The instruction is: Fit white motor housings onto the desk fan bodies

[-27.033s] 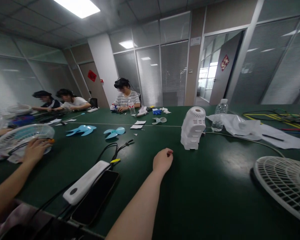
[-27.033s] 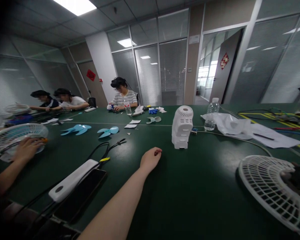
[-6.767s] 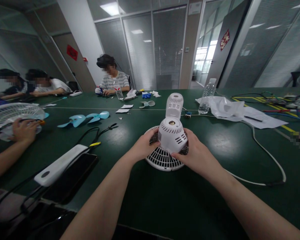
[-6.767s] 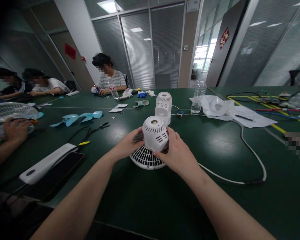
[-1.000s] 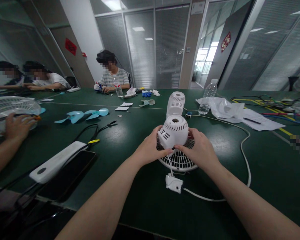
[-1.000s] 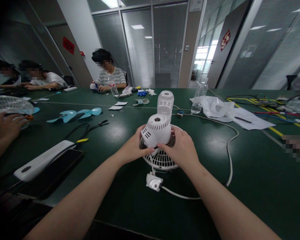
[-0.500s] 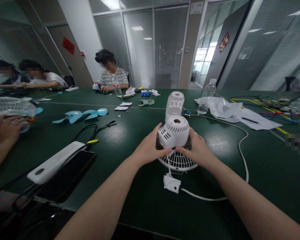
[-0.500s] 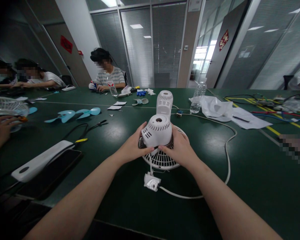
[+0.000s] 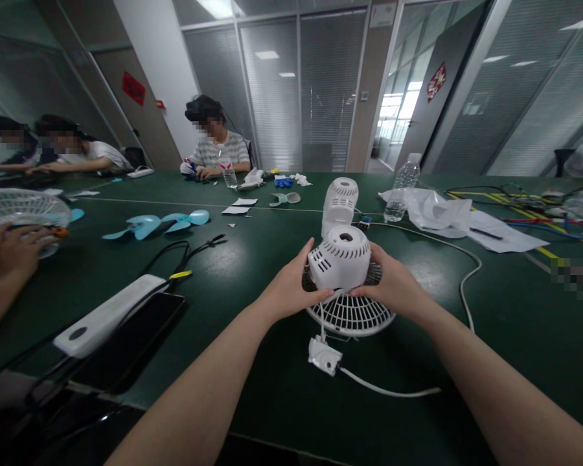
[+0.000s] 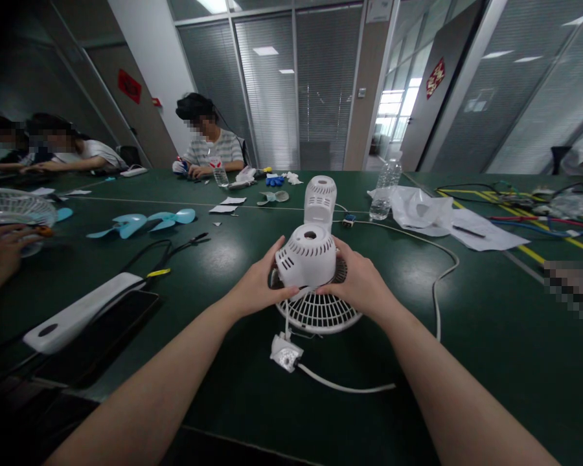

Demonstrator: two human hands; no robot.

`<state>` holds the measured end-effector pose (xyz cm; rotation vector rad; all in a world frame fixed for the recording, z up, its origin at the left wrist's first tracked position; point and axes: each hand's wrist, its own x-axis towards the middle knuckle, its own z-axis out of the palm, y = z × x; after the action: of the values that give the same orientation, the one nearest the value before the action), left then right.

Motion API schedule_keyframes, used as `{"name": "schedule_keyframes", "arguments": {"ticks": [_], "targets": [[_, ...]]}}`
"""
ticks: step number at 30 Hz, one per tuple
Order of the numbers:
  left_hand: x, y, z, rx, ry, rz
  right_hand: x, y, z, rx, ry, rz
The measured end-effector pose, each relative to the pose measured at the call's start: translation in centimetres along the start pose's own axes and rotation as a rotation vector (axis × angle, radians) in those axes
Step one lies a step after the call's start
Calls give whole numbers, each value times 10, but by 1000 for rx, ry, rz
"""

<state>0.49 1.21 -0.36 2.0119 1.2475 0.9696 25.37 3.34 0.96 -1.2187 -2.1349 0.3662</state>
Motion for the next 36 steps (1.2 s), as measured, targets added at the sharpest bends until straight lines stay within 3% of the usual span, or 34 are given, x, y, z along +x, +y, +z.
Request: {"name": "schedule_keyframes", "arguments": {"ticks": [9,21,25,36], "targets": [[-3,1,1,-37,15,-34,0,4,7,72,28,-10],[0,2,3,-48,14,46,0,6,17,1,41,-28],[2,-1,3,-54,24,73,-1,11,18,78,-2,-50],[2,-3,1,-33,31,52,-1,11,22,133,47,-28]]}}
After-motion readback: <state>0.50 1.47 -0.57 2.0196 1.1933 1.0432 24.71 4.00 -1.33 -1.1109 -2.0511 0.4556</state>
